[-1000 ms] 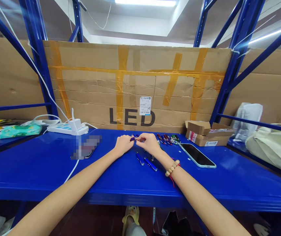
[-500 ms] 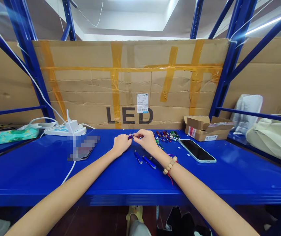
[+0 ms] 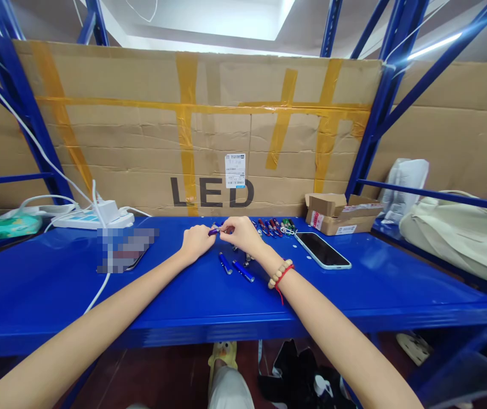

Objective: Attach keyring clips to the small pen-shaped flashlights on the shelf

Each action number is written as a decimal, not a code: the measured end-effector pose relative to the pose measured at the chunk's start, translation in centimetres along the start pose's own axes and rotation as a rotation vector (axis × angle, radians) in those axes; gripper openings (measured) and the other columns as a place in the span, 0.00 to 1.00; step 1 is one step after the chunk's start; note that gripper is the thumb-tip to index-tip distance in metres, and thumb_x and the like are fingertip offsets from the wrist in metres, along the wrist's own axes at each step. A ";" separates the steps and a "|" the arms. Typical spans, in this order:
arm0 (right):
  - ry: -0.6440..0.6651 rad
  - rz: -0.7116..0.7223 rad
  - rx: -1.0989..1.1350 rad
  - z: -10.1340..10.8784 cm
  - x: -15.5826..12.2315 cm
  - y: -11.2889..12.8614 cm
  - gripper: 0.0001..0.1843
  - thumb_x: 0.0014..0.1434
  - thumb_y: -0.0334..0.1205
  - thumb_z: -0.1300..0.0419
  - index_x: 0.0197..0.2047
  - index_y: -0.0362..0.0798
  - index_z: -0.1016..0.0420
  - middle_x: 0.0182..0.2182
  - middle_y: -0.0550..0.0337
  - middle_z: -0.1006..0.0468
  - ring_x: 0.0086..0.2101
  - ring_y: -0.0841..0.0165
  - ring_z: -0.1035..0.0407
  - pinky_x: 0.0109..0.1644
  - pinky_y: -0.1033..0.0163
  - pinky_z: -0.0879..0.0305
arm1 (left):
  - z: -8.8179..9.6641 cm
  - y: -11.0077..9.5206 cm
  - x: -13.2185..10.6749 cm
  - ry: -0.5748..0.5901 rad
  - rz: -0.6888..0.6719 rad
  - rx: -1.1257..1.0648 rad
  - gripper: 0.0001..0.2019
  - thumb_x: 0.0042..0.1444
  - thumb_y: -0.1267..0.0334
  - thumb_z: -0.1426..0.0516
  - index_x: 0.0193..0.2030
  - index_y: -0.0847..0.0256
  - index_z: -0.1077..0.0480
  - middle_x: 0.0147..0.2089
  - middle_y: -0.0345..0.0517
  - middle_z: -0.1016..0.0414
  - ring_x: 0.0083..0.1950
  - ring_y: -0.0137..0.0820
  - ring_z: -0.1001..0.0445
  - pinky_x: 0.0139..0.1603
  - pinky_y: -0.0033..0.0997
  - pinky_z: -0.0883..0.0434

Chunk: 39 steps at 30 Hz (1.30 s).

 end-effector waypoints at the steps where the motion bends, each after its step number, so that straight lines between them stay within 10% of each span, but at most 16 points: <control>1: 0.010 -0.001 -0.001 0.0 0.0 0.1 0.03 0.43 0.31 0.41 0.23 0.44 0.25 0.21 0.60 0.25 0.22 0.73 0.32 0.28 0.69 0.37 | 0.0 0.0 0.0 -0.001 -0.004 0.000 0.17 0.54 0.60 0.56 0.37 0.62 0.27 0.38 0.53 0.25 0.42 0.41 0.27 0.39 0.35 0.32; 16: 0.125 -0.303 0.345 -0.2 -0.2 -1.0 0.16 0.44 0.49 0.38 0.25 0.42 0.25 0.22 0.56 0.24 0.22 0.70 0.32 0.27 0.66 0.37 | -0.1 -0.3 -0.2 -0.001 -0.113 -0.047 0.18 0.55 0.58 0.55 0.40 0.60 0.27 0.38 0.52 0.24 0.43 0.40 0.27 0.39 0.35 0.32; 23: 0.295 -0.129 0.143 0.1 -0.7 0.0 0.21 0.55 0.51 0.49 0.20 0.44 0.33 0.17 0.62 0.32 0.20 0.75 0.39 0.27 0.69 0.42 | 0.1 -0.7 -0.6 0.008 -0.230 0.026 0.18 0.55 0.59 0.55 0.40 0.64 0.27 0.39 0.54 0.25 0.44 0.40 0.27 0.41 0.35 0.33; 39: 0.270 -0.259 0.169 -1.5 -0.8 -0.6 0.30 0.58 0.58 0.58 0.18 0.44 0.34 0.11 0.66 0.40 0.15 0.76 0.44 0.23 0.69 0.47 | -0.1 -0.5 -0.2 -0.006 -0.063 -0.004 0.18 0.55 0.58 0.55 0.38 0.61 0.27 0.38 0.51 0.24 0.42 0.37 0.27 0.40 0.32 0.32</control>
Point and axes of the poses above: each hand's wrist, its own x-axis towards the middle knuckle, its own z-axis out of the back of the hand, y = z × x, the point moved 3 cm from there along x, towards the middle knuckle
